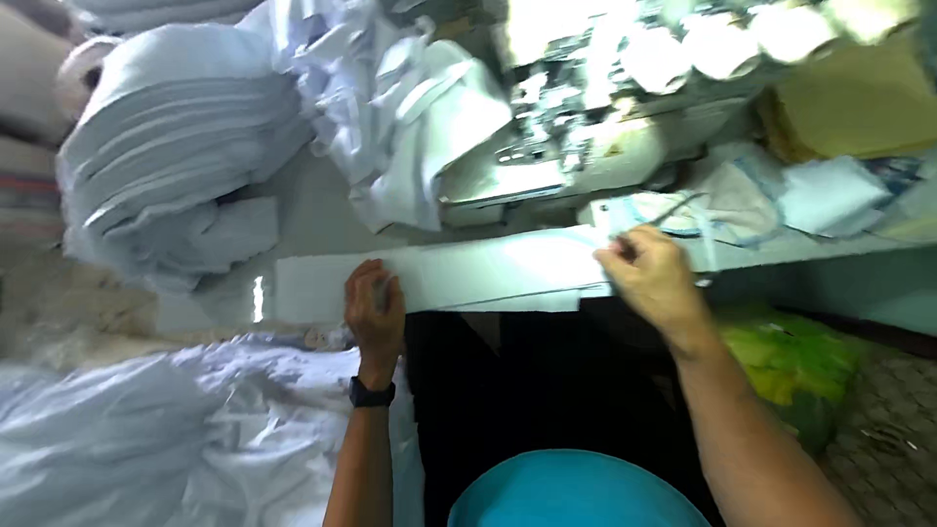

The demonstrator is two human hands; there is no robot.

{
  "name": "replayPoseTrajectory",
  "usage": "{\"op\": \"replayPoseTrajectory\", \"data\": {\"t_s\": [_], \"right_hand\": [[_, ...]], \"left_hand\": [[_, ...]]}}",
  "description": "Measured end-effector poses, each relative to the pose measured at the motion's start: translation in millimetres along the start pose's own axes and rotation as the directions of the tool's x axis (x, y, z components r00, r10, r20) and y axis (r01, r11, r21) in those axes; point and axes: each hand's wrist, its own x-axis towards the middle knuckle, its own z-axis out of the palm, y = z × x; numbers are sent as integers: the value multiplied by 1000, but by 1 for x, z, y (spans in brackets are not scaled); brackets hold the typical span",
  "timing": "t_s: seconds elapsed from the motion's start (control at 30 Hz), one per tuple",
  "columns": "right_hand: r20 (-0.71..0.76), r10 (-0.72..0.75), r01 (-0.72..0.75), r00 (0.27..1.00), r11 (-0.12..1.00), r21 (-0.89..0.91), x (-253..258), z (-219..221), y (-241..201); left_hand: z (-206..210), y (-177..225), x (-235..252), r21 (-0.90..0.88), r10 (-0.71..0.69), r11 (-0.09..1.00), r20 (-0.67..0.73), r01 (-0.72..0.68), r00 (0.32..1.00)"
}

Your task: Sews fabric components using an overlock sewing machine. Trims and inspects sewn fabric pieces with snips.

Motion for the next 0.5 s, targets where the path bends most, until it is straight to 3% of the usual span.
{"op": "replayPoseTrajectory", "data": {"t_s": [0.1, 0.17, 0.2, 0.27, 0.33, 0.37, 0.43, 0.5], "right_hand": [[-85, 23, -28, 996, 998, -54, 4, -7, -7], [-132, -41, 58, 990, 990, 125, 2, -5, -28], [-115, -59, 95, 992, 939, 332, 1, -6, -42], [-4, -149, 99, 989, 633, 768, 2, -21, -68], [-23, -280, 139, 960, 403, 904, 13, -45, -64], [-60, -257, 152, 964, 354, 923, 17, -55, -54], [-151, -112, 182, 982, 370, 911, 22, -63, -46], [-217, -53, 215, 975, 478, 852, 26, -57, -56]], "left_hand": [[-22, -13, -5, -18, 23, 1000, 24, -23, 999], [-39, -20, -2, 20, 29, 999, 52, -30, 998], [-49, -24, -2, 44, 20, 999, 73, -23, 997], [-72, -35, -2, 68, -6, 998, 147, -4, 989], [-87, -47, -1, 80, -5, 997, 231, -14, 973], [-92, -52, 0, 91, 7, 995, 258, -32, 966], [-99, -63, 3, 119, 28, 991, 265, -61, 964], [-106, -74, 13, 65, -77, 996, 177, 66, 981]]}}
